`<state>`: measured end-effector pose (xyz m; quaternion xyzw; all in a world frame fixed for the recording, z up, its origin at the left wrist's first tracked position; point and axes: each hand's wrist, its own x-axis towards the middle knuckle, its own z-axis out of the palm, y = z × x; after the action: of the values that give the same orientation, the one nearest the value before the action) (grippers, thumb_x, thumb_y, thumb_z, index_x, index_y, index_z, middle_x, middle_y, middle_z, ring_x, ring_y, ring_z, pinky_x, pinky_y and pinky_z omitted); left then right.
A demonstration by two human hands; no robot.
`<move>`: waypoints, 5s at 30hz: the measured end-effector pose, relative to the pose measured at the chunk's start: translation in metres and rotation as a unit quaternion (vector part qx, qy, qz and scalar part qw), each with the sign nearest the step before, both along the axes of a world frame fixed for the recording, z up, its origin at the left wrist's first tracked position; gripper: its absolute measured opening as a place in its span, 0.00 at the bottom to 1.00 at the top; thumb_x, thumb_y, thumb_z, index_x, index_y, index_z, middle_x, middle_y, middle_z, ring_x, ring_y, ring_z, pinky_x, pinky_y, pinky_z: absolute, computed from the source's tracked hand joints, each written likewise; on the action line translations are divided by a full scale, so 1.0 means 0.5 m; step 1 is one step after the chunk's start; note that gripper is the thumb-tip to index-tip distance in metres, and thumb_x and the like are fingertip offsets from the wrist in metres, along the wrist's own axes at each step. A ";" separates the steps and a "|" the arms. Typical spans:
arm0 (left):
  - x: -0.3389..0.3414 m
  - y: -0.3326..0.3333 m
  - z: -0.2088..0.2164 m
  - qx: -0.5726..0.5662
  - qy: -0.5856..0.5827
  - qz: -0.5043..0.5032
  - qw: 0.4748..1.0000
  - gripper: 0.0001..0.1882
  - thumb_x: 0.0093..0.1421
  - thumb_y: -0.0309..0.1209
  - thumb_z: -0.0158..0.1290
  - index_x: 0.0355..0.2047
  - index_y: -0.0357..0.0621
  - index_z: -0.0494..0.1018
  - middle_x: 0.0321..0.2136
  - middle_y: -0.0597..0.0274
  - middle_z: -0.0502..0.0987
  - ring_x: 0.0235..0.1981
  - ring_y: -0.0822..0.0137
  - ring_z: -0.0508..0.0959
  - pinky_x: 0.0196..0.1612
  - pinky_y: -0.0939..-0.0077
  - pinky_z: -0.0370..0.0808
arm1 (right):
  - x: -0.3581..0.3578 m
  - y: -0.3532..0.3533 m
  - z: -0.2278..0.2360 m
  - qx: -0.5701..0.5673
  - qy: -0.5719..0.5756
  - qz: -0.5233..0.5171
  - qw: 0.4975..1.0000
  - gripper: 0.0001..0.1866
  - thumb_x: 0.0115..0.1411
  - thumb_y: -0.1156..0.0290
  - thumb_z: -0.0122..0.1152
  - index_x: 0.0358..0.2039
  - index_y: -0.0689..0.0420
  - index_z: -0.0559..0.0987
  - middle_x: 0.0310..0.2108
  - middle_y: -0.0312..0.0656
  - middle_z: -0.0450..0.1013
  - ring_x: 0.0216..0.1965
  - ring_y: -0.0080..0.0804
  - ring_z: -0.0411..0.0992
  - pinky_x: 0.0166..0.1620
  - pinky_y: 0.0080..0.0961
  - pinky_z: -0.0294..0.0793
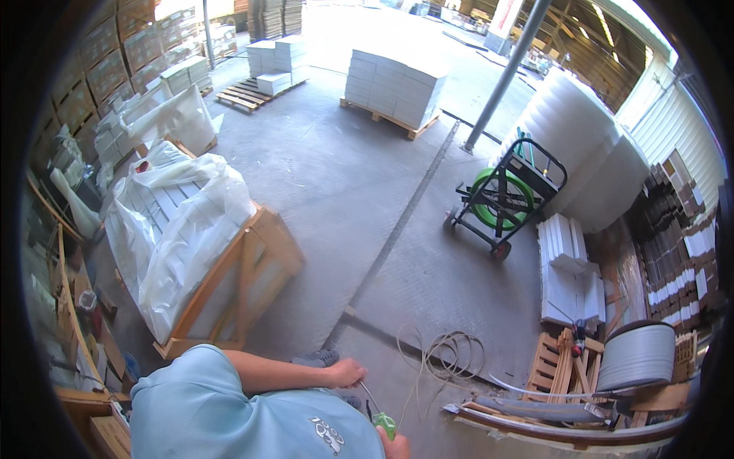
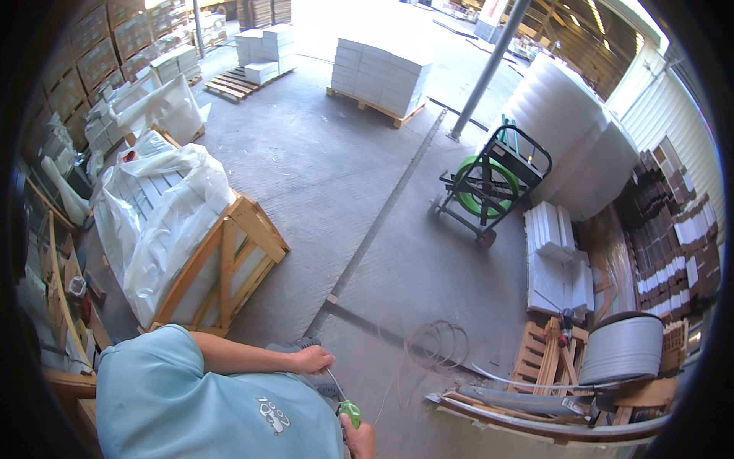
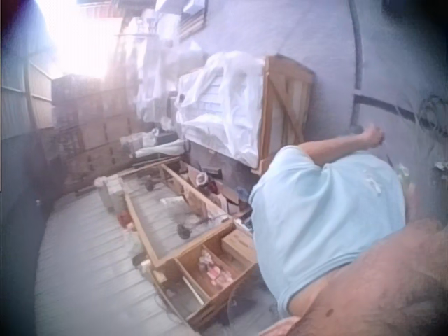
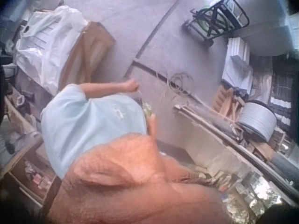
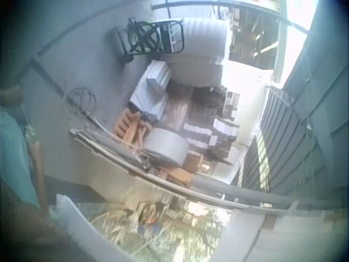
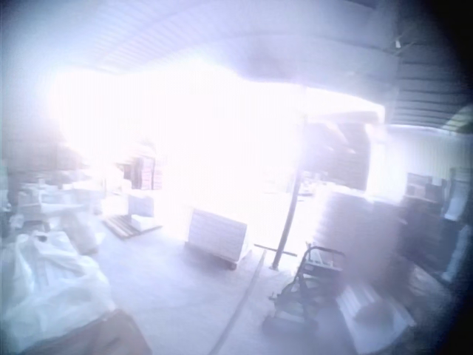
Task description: The person assembles a wooden frame by placing planks together and securing them with a nail gun. They walk around the workshop to retrieve the tool and return to the frame to drive nails into the joints.
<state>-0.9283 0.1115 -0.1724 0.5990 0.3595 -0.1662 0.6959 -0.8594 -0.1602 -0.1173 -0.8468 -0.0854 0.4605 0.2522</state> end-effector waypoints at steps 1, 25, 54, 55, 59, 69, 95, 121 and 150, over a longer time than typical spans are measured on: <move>-0.002 0.000 -0.002 -0.001 0.001 0.002 1.000 0.20 0.63 0.40 0.44 0.25 0.36 0.74 0.19 0.61 0.74 0.16 0.71 0.70 0.18 0.75 0.66 | -0.001 0.001 0.002 0.025 0.010 -0.015 1.000 0.32 0.56 0.43 0.61 0.41 0.64 0.81 0.33 0.49 0.79 0.37 0.29 0.74 0.37 0.37 0.72; -0.130 0.104 -0.111 0.056 0.162 0.061 0.983 0.13 0.60 0.35 0.46 0.29 0.39 0.74 0.20 0.61 0.74 0.17 0.71 0.70 0.17 0.76 0.66 | -0.081 -0.211 -0.450 -0.258 -0.112 -0.073 0.957 0.33 0.58 0.41 0.53 0.30 0.66 0.81 0.23 0.53 0.77 0.26 0.47 0.77 0.36 0.45 0.73; -0.210 0.098 -0.513 0.464 0.054 -0.381 0.798 0.07 0.53 0.26 0.56 0.22 0.44 0.67 0.22 0.56 0.70 0.26 0.54 0.73 0.30 0.61 0.69 | 0.027 -0.027 -1.142 -0.344 0.118 -0.008 0.931 0.29 0.61 0.43 0.51 0.38 0.59 0.82 0.41 0.53 0.77 0.45 0.52 0.75 0.46 0.45 0.73; -0.207 0.105 -0.514 0.454 0.062 -0.387 0.800 0.07 0.53 0.26 0.56 0.22 0.43 0.67 0.21 0.56 0.69 0.26 0.54 0.72 0.29 0.61 0.69 | 0.023 -0.021 -1.174 -0.342 0.116 -0.005 0.932 0.29 0.61 0.43 0.51 0.39 0.59 0.82 0.41 0.53 0.77 0.46 0.52 0.75 0.47 0.44 0.73; -0.194 0.126 -0.521 0.432 0.070 -0.395 0.808 0.07 0.52 0.26 0.56 0.22 0.43 0.68 0.21 0.57 0.69 0.25 0.54 0.72 0.29 0.61 0.69 | 0.007 -0.015 -1.258 -0.355 0.111 0.017 0.928 0.28 0.61 0.44 0.51 0.41 0.58 0.82 0.43 0.52 0.77 0.46 0.50 0.75 0.48 0.43 0.73; -0.191 0.148 -0.532 0.404 0.079 -0.389 0.824 0.07 0.52 0.24 0.58 0.25 0.41 0.68 0.21 0.54 0.70 0.24 0.52 0.72 0.29 0.60 0.69 | -0.002 -0.010 -1.335 -0.386 0.124 0.016 0.914 0.27 0.62 0.44 0.50 0.41 0.56 0.82 0.44 0.50 0.77 0.48 0.48 0.75 0.49 0.42 0.74; -0.227 0.128 -0.523 0.430 0.093 -0.340 0.831 0.07 0.50 0.23 0.58 0.23 0.41 0.68 0.21 0.55 0.69 0.23 0.53 0.72 0.28 0.61 0.69 | -0.019 0.282 -1.355 -0.194 0.199 -0.026 0.960 0.31 0.60 0.43 0.51 0.37 0.62 0.82 0.41 0.58 0.77 0.46 0.54 0.75 0.46 0.44 0.73; -0.236 0.176 -0.529 0.428 0.113 -0.306 0.843 0.08 0.49 0.23 0.59 0.24 0.41 0.69 0.20 0.55 0.69 0.22 0.53 0.71 0.27 0.61 0.68 | -0.028 0.411 -1.380 -0.215 0.126 0.048 0.967 0.25 0.62 0.47 0.53 0.39 0.58 0.82 0.41 0.52 0.78 0.45 0.51 0.76 0.47 0.43 0.74; -0.184 0.160 -0.535 0.413 0.089 -0.347 0.837 0.08 0.50 0.24 0.58 0.24 0.41 0.68 0.20 0.54 0.68 0.21 0.52 0.71 0.26 0.59 0.68 | 0.062 0.032 -1.339 -0.385 0.167 0.022 0.907 0.27 0.60 0.46 0.54 0.44 0.57 0.80 0.48 0.51 0.75 0.51 0.48 0.73 0.51 0.43 0.72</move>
<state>-1.0203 0.1917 -0.4401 0.8989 0.2243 -0.2855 0.2454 -0.8282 -0.1443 -0.7867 -0.7869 0.1235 0.5974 -0.0931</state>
